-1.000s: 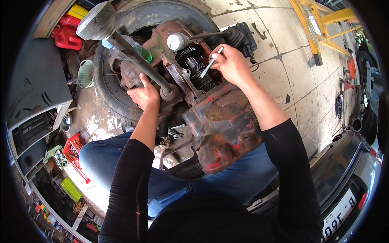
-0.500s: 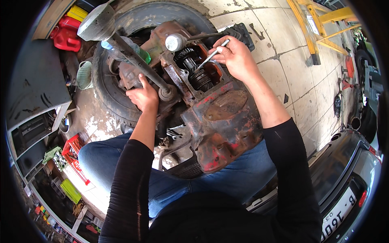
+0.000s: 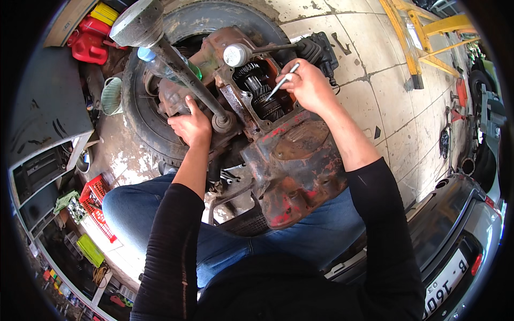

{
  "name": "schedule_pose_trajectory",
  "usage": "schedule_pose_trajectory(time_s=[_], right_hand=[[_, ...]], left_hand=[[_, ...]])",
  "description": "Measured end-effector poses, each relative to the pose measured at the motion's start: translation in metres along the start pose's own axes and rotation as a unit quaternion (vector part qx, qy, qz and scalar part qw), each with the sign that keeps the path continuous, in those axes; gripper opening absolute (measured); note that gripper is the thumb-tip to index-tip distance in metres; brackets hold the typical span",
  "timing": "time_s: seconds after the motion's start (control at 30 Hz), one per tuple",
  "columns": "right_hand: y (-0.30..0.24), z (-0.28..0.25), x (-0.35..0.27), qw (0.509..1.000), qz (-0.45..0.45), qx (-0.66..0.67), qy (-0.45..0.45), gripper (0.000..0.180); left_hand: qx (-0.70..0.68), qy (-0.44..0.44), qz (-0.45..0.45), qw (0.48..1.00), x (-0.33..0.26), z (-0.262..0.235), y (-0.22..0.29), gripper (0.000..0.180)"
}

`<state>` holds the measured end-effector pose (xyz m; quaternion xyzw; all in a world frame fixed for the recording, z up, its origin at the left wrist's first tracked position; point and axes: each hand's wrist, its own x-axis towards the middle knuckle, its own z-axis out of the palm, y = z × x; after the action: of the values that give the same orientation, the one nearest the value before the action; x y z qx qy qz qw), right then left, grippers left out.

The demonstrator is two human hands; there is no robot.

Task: The person sits on the floor and works on an open transmission housing, using a small metal tool to probe and adjust internal gears. They also pour liquid from a plastic bottle into the housing and continue manipulating the gears with the tool.

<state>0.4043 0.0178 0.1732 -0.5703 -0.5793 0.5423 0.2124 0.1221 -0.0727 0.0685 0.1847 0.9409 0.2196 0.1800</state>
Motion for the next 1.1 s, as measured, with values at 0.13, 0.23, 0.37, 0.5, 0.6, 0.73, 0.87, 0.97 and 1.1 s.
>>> schedule_pose_trajectory(time_s=[0.13, 0.23, 0.37, 0.5, 0.6, 0.73, 0.87, 0.97, 1.1], right_hand=[[0.002, -0.016, 0.003, 0.998, -0.007, -0.041, 0.055, 0.01], [-0.004, -0.003, -0.002, 0.997, 0.014, 0.07, 0.027, 0.011], [-0.01, -0.011, -0.002, 0.992, 0.005, -0.102, 0.077, 0.012], [-0.017, -0.009, -0.011, 0.971, -0.056, -0.212, 0.093, 0.01], [-0.026, 0.011, -0.02, 0.963, -0.095, -0.246, 0.061, 0.009], [-0.033, 0.004, -0.016, 0.993, -0.049, -0.078, 0.069, 0.009], [-0.032, 0.014, -0.022, 0.949, -0.11, -0.29, 0.045, 0.012], [-0.026, 0.017, -0.017, 0.983, -0.115, -0.135, 0.041, 0.011], [-0.039, 0.013, -0.025, 0.967, -0.118, -0.218, 0.056, 0.008]], left_hand=[[-0.006, 0.003, -0.002, 1.0, -0.002, -0.004, 0.002, 0.097], [-0.003, 0.002, -0.003, 1.0, -0.003, -0.004, 0.004, 0.097], [-0.002, 0.0, -0.008, 1.0, -0.002, -0.005, 0.004, 0.097], [-0.003, -0.001, -0.012, 1.0, -0.003, -0.005, 0.006, 0.097], [-0.003, -0.009, -0.018, 1.0, -0.001, -0.004, 0.004, 0.097], [-0.001, -0.004, -0.008, 1.0, -0.003, -0.005, 0.005, 0.097], [-0.002, 0.001, -0.011, 1.0, -0.003, -0.004, 0.005, 0.096], [-0.004, -0.002, -0.01, 1.0, -0.003, -0.004, 0.005, 0.096], [-0.003, -0.008, -0.015, 1.0, -0.006, -0.009, 0.009, 0.096]])
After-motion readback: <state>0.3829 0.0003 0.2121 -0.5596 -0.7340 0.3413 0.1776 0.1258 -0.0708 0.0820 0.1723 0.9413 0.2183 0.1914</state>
